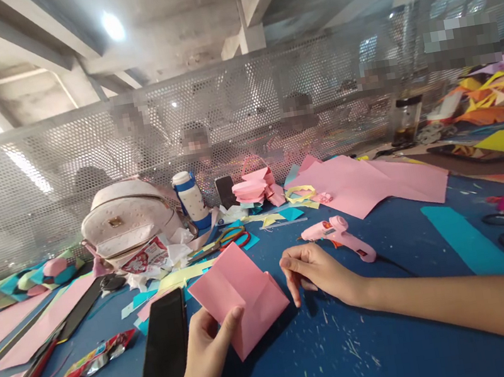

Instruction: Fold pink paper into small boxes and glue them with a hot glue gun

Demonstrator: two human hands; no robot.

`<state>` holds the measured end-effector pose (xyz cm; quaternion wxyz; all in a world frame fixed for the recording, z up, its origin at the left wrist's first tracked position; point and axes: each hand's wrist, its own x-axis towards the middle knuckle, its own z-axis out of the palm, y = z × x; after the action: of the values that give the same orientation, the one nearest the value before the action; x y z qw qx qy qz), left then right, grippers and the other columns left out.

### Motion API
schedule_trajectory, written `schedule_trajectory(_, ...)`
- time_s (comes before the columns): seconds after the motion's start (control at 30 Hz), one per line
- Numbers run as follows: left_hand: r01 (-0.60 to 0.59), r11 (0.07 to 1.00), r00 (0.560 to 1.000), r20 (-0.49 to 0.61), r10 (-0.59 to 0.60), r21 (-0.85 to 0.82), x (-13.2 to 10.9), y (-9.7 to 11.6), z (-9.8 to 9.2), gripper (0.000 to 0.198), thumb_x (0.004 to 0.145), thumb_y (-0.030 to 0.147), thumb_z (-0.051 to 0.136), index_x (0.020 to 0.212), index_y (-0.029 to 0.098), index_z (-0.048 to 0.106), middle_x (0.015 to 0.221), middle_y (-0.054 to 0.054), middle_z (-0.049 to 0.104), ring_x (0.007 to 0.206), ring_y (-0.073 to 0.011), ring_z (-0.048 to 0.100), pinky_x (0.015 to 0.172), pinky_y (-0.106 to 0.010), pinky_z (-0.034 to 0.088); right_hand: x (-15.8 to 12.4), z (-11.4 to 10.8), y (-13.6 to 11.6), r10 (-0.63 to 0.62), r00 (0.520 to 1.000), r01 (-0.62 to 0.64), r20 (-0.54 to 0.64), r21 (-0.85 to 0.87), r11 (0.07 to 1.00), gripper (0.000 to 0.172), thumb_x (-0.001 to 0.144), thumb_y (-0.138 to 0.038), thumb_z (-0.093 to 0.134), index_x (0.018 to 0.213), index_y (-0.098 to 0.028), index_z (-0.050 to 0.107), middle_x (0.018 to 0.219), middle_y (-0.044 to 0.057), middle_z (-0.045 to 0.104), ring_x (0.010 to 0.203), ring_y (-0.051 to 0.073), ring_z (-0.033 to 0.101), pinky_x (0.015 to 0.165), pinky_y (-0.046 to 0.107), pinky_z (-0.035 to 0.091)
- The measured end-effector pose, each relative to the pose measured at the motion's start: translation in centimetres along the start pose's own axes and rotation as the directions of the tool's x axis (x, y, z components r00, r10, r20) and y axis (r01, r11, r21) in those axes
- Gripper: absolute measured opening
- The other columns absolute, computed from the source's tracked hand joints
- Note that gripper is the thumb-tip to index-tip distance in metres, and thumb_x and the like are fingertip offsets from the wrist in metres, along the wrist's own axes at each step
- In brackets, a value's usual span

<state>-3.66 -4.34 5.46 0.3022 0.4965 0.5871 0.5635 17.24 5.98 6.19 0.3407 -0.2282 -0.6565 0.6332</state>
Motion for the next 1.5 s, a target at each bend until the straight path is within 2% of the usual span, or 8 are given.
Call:
schedule_trajectory(0.33,0.010,1.000,1.000,-0.012,-0.011,-0.015,0.0,0.1,0.0,0.047,0.069,0.057,0.073,0.057,0.014,0.062,0.058,-0.003,0.063,0.056,-0.0156,0.054,0.053,-0.023,0.041,0.0,0.0,0.1,-0.076,0.996,0.076,0.045,0.023,0.997,0.039,0.096,-0.050,0.051,0.080,-0.015,0.058,0.063,0.004,0.070,0.055,0.013,0.067,0.042,0.020,0.029)
schedule_trajectory(0.5,0.017,1.000,1.000,-0.008,-0.017,-0.019,0.1,0.1,-0.1,0.048,0.068,0.059,0.074,0.057,0.014,0.061,0.058,-0.003,0.062,0.056,-0.0159,0.053,0.051,-0.023,0.038,0.0,0.1,0.0,-0.041,0.999,0.041,0.025,0.005,0.999,0.027,0.085,-0.040,0.070,0.081,-0.015,0.059,0.075,0.008,0.075,0.065,0.016,0.071,0.041,0.019,0.028)
schedule_trajectory(0.63,0.014,1.000,1.000,-0.012,-0.014,-0.023,0.1,-0.1,-0.1,0.047,0.069,0.057,0.074,0.058,0.013,0.062,0.057,-0.002,0.062,0.055,-0.0152,0.053,0.051,-0.022,0.040,0.0,0.1,0.0,-0.016,1.000,0.015,0.022,0.010,1.000,0.032,0.088,-0.045,0.065,0.080,-0.014,0.062,0.079,0.011,0.076,0.063,0.017,0.072,0.040,0.020,0.025)
schedule_trajectory(0.73,0.012,0.999,1.000,-0.014,-0.013,-0.038,0.1,-0.1,-0.1,0.046,0.069,0.056,0.075,0.058,0.013,0.063,0.057,-0.002,0.062,0.055,-0.0153,0.054,0.053,-0.022,0.041,-0.1,0.0,0.0,0.006,1.000,-0.005,0.026,-0.020,1.000,0.039,0.093,-0.051,0.055,0.077,-0.016,0.059,0.066,0.006,0.072,0.045,0.012,0.062,0.037,0.021,0.021)
schedule_trajectory(0.9,0.023,0.999,1.000,-0.013,-0.024,-0.042,0.0,-0.1,-0.1,0.045,0.069,0.056,0.074,0.059,0.013,0.063,0.059,-0.003,0.065,0.057,-0.0168,0.057,0.054,-0.023,0.042,-0.4,-0.2,-0.3,-0.062,0.998,0.059,-0.024,-0.106,0.993,0.061,0.095,-0.055,0.049,0.047,-0.019,0.040,0.039,-0.005,0.040,0.033,0.005,0.032,0.040,0.025,0.024)
schedule_trajectory(1.13,0.012,0.999,1.000,-0.018,-0.013,-0.040,0.0,-0.1,-0.1,0.045,0.070,0.056,0.074,0.062,0.012,0.066,0.059,-0.002,0.064,0.056,-0.0148,0.055,0.053,-0.022,0.041,-0.6,0.1,-0.9,-0.101,0.993,0.103,0.064,-0.027,0.994,0.039,0.090,-0.053,0.059,0.073,-0.018,0.052,0.065,-0.003,0.058,0.045,0.007,0.048,0.046,0.023,0.034)
schedule_trajectory(1.33,0.008,1.000,1.000,-0.021,-0.008,-0.025,0.1,-0.1,-0.1,0.046,0.070,0.056,0.074,0.061,0.012,0.065,0.058,-0.002,0.063,0.055,-0.0149,0.054,0.052,-0.022,0.041,-0.8,0.0,-0.5,-0.059,0.985,0.077,0.164,-0.107,0.991,0.057,0.094,-0.051,0.053,0.049,-0.017,0.048,0.042,-0.003,0.047,0.038,0.007,0.042,0.043,0.023,0.030)
schedule_trajectory(1.5,0.010,0.999,1.000,-0.008,-0.010,-0.038,0.1,-0.1,-0.1,0.046,0.071,0.055,0.074,0.059,0.012,0.064,0.058,-0.001,0.062,0.055,-0.0140,0.053,0.052,-0.021,0.040,-0.7,0.1,-0.6,-0.078,0.986,0.083,0.147,-0.029,0.996,0.041,0.092,-0.050,0.058,0.069,-0.016,0.054,0.061,-0.002,0.059,0.044,0.007,0.049,0.046,0.021,0.036)
